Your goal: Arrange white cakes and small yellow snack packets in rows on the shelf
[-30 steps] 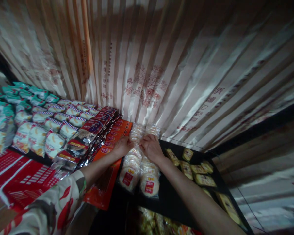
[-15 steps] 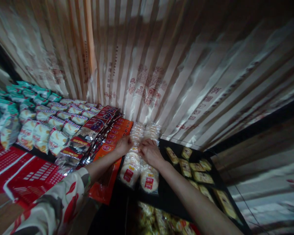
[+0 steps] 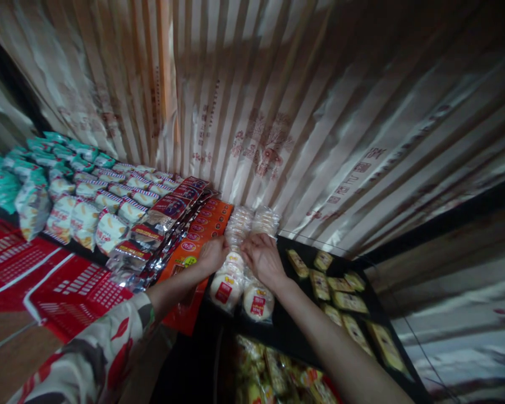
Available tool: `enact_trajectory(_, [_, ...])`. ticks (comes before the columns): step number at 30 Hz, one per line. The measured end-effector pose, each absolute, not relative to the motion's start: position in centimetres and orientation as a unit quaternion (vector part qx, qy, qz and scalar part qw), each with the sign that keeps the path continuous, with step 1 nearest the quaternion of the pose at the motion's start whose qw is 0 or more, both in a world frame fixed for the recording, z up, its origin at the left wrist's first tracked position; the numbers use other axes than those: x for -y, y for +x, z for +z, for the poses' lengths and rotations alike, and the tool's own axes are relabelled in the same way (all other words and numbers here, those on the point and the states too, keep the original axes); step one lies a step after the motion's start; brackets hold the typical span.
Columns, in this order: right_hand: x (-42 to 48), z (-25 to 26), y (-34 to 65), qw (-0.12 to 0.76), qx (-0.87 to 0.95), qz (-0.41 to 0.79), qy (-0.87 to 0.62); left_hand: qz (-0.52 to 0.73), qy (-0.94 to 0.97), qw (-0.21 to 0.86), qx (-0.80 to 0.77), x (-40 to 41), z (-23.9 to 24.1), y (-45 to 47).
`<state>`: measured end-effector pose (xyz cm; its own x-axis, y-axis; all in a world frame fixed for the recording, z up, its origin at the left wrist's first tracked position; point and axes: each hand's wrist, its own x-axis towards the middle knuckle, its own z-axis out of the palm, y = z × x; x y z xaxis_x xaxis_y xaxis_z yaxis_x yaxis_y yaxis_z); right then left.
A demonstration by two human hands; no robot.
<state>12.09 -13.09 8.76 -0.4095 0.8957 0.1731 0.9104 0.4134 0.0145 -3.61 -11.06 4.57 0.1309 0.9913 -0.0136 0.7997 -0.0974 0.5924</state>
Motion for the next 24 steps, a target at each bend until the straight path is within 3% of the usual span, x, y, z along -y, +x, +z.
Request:
enact_trajectory(6, [14.6,8.4,12.7,0.028,0.846,-0.007,-0.532,0.22,0.704,0.23,-0.635,11.0,4.3,-3.0])
enact_trajectory(13, [13.9,7.5,12.7,0.073,0.829,-0.037,-0.553,0.258,0.696,0.194,-0.641,12.4,4.2,-4.0])
enact_trajectory(19, [14.3,7.5,12.4,0.083,0.82,-0.054,-0.564,0.235,0.693,0.268,-0.626,13.1,4.1,-4.6])
enact_trajectory(24, [15.6,7.8,12.2,0.077,0.856,-0.052,-0.508,0.244,0.685,0.265,-0.634,12.5,3.7,-3.8])
